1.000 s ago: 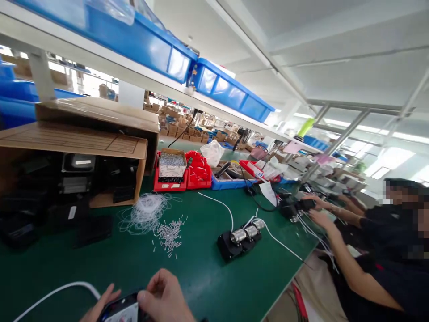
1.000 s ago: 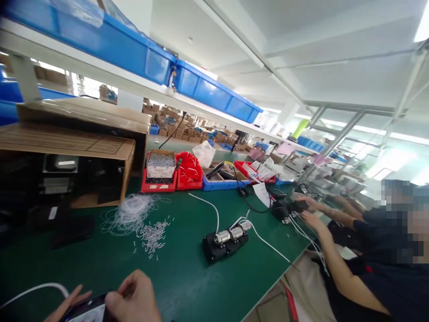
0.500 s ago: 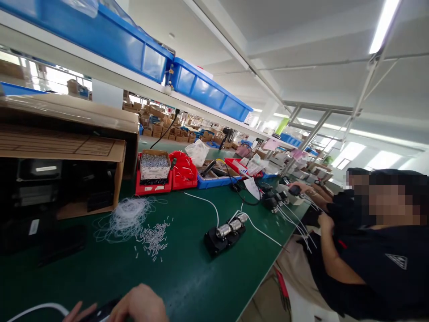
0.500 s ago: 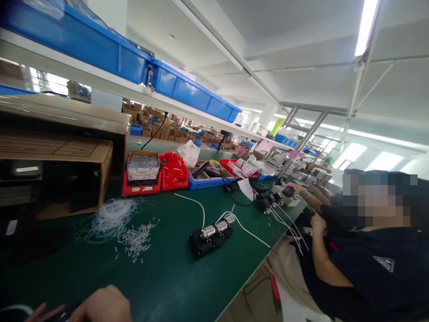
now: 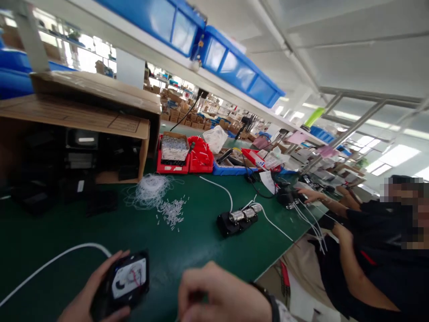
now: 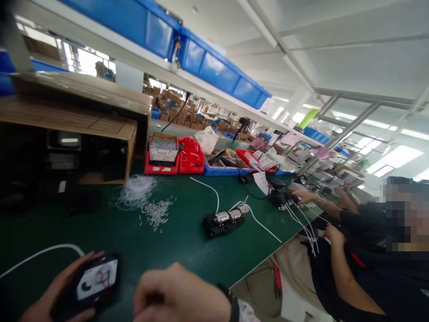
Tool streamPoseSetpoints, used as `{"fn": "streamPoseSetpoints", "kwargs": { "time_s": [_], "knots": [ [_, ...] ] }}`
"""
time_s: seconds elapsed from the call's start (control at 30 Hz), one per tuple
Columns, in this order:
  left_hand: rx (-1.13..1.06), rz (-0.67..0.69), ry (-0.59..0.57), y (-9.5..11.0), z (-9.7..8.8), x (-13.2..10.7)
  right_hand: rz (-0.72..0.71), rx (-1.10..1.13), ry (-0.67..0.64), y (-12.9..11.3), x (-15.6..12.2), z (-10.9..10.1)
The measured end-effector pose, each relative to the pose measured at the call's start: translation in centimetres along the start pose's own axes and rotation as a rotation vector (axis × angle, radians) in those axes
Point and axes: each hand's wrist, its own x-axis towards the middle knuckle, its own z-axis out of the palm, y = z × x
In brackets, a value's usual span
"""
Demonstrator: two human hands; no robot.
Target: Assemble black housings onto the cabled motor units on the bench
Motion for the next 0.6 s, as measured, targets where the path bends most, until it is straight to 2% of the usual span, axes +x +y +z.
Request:
{"fn": "streamPoseSetpoints", "kwargs": {
  "time_s": [0.03, 0.07, 0.1, 0.2, 0.27, 0.33, 0.4, 0.43, 0.5, 0.6],
  "knots": [
    [-0.010, -0.028, 0.001, 1.1, -0.4, -0.9, 0.063, -0.007, -0.017, 0.9, 0.1, -1.3],
    [-0.020, -0.032, -0.015, 2.1, -0.7, -1.4, 0.090, -0.056, 0.019, 2.1, 0.4, -2.5],
    [-0.028, -0.008, -0.046, 2.9, -1.1, -1.6, 0.077, -0.141, 0.114, 3.5, 0.8, -3.7],
    [-0.035, 0.003, -0.077, 4.0, -1.5, -1.3, 0.035, -0.385, 0.531, 7.7, 2.1, -6.8],
    [-0.038, 0.004, -0.084, 3.9, -1.5, -1.1, -0.001, -0.412, 0.760, 9.4, 2.4, -8.3],
    [-0.039, 0.001, -0.092, 3.8, -1.4, -1.2, -0.021, -0.393, 0.892, 10.2, 2.4, -9.3],
    [-0.036, -0.014, -0.105, 3.8, -1.4, -1.3, -0.014, -0.394, 0.908, 10.4, 2.3, -9.3],
    [-0.035, -0.017, -0.110, 3.8, -1.4, -1.4, 0.002, -0.403, 0.873, 10.5, 2.3, -9.0],
    [-0.033, -0.015, -0.111, 3.9, -1.5, -1.4, 0.064, -0.418, 0.759, 11.1, 2.3, -8.0],
    [-0.026, -0.006, -0.108, 4.0, -1.5, -1.4, 0.230, -0.461, 0.606, 12.1, 2.3, -6.0]
  ]
}}
